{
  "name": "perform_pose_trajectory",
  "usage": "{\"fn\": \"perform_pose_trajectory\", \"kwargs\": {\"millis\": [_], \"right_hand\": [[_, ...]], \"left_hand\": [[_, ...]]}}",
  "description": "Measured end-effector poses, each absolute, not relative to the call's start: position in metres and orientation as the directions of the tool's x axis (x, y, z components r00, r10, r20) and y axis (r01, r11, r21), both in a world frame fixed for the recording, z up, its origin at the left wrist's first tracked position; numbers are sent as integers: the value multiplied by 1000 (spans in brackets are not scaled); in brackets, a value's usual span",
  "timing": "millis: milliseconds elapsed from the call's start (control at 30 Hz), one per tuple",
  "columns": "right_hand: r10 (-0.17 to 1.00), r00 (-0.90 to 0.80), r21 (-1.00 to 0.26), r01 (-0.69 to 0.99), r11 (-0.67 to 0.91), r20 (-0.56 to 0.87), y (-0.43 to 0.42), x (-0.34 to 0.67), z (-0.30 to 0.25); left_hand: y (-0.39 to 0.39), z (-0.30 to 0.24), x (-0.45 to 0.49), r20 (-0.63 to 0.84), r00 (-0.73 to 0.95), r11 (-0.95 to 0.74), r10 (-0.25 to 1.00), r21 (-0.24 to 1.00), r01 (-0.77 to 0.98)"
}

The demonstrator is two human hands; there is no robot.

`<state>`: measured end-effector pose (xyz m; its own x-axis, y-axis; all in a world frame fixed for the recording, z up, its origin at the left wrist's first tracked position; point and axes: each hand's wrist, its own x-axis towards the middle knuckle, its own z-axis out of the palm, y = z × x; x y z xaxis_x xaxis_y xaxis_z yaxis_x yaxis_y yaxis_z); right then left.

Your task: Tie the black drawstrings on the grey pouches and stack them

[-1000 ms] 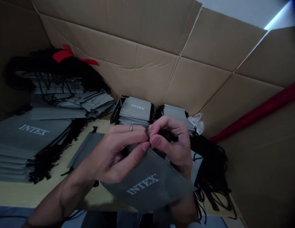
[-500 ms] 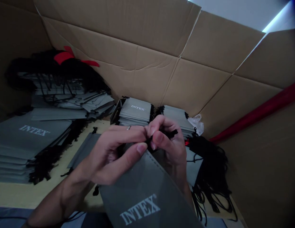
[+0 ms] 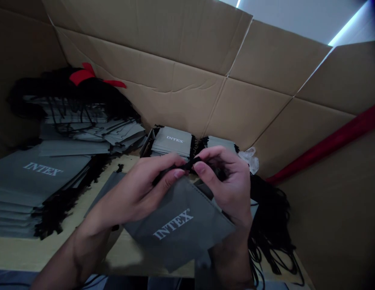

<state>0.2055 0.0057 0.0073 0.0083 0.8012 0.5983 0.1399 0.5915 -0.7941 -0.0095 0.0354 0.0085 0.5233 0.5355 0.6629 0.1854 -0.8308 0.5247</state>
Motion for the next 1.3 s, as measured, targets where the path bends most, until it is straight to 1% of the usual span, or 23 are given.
{"fn": "perform_pose_trajectory", "kwargs": {"millis": [167,267,367,467,633,700,833,900,1000,1133,1167,1233,1300], "right_hand": [[807,-1,-797,159,583,591,5,204,6],[820,-4,-807,175,564,572,3,205,5],[841,-56,-827,154,540,539,2,206,4],[836,-100,-825,132,549,540,2,207,5],[799,-48,-779,196,596,599,6,207,6],[805,-52,-780,216,587,591,8,207,6],[815,-56,-782,254,570,576,10,210,6],[825,-55,-794,243,558,563,11,211,7],[854,-68,-825,229,517,516,9,214,8],[885,-126,-880,112,461,448,6,223,8],[889,-129,-885,107,453,439,6,226,9],[880,-118,-859,191,475,460,7,230,11],[827,-122,-772,305,558,549,7,233,13]], "left_hand": [[35,7,-7,647,519,-818,558,534,214],[34,6,-5,697,474,-837,538,506,207],[34,5,-4,739,436,-856,513,478,198],[35,4,-5,723,463,-857,513,464,225],[33,4,-7,675,511,-846,533,445,295],[33,4,-6,679,510,-849,528,414,328],[35,-1,-5,734,519,-889,439,268,372],[36,-2,-5,740,533,-899,410,229,374],[39,-2,-6,726,551,-903,412,248,350],[45,-2,-9,705,577,-907,413,262,329],[46,-2,-10,706,577,-908,410,259,329],[48,-1,-12,703,572,-903,422,268,337],[50,-1,-14,682,581,-894,443,291,341]]}}
